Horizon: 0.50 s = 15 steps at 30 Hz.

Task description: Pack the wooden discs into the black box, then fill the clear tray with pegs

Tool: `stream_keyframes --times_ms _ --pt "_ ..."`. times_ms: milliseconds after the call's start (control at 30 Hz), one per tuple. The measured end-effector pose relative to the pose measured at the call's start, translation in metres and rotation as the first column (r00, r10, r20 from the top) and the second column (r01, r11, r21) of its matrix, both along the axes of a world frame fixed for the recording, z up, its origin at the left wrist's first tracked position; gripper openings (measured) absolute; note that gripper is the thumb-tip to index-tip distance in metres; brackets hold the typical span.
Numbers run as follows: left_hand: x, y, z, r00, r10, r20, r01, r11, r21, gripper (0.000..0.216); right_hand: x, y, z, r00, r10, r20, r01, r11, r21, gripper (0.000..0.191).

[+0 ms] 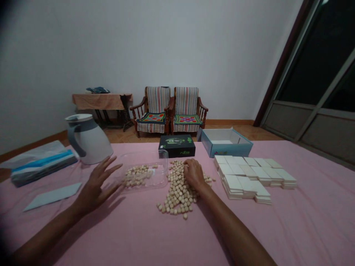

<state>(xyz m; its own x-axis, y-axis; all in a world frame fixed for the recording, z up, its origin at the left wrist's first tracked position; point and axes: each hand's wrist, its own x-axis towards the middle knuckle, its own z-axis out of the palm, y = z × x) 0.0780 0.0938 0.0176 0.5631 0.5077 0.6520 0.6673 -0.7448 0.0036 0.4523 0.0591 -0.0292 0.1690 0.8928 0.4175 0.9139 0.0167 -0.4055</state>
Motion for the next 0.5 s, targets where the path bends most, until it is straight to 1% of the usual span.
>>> stream_keyframes --times_ms 33,100,233,367,500 --pt "0.007 -0.007 -0.002 0.999 0.002 0.036 -0.004 0.999 0.052 0.051 0.006 0.004 0.001 1.0 -0.011 -0.005 0.011 1.0 0.0 0.023" --pt "0.018 -0.017 -0.009 0.999 -0.018 0.043 0.014 0.996 0.089 0.052 0.015 0.014 0.001 1.0 -0.022 -0.009 0.022 1.0 -0.009 0.025" --pt "0.029 -0.025 -0.023 1.0 -0.017 0.006 0.016 0.989 0.146 0.053 0.013 0.04 0.0 1.0 0.01 -0.001 -0.01 0.999 -0.052 0.029" --pt "0.029 -0.029 -0.03 0.999 0.033 0.003 -0.033 0.992 0.119 0.05 0.001 0.062 -0.004 0.999 0.032 0.014 -0.03 0.992 -0.123 0.03" --pt "0.03 -0.031 -0.03 0.999 0.041 0.014 -0.042 0.995 0.088 0.046 -0.004 0.07 -0.006 0.998 0.035 0.043 -0.025 0.979 -0.201 0.028"
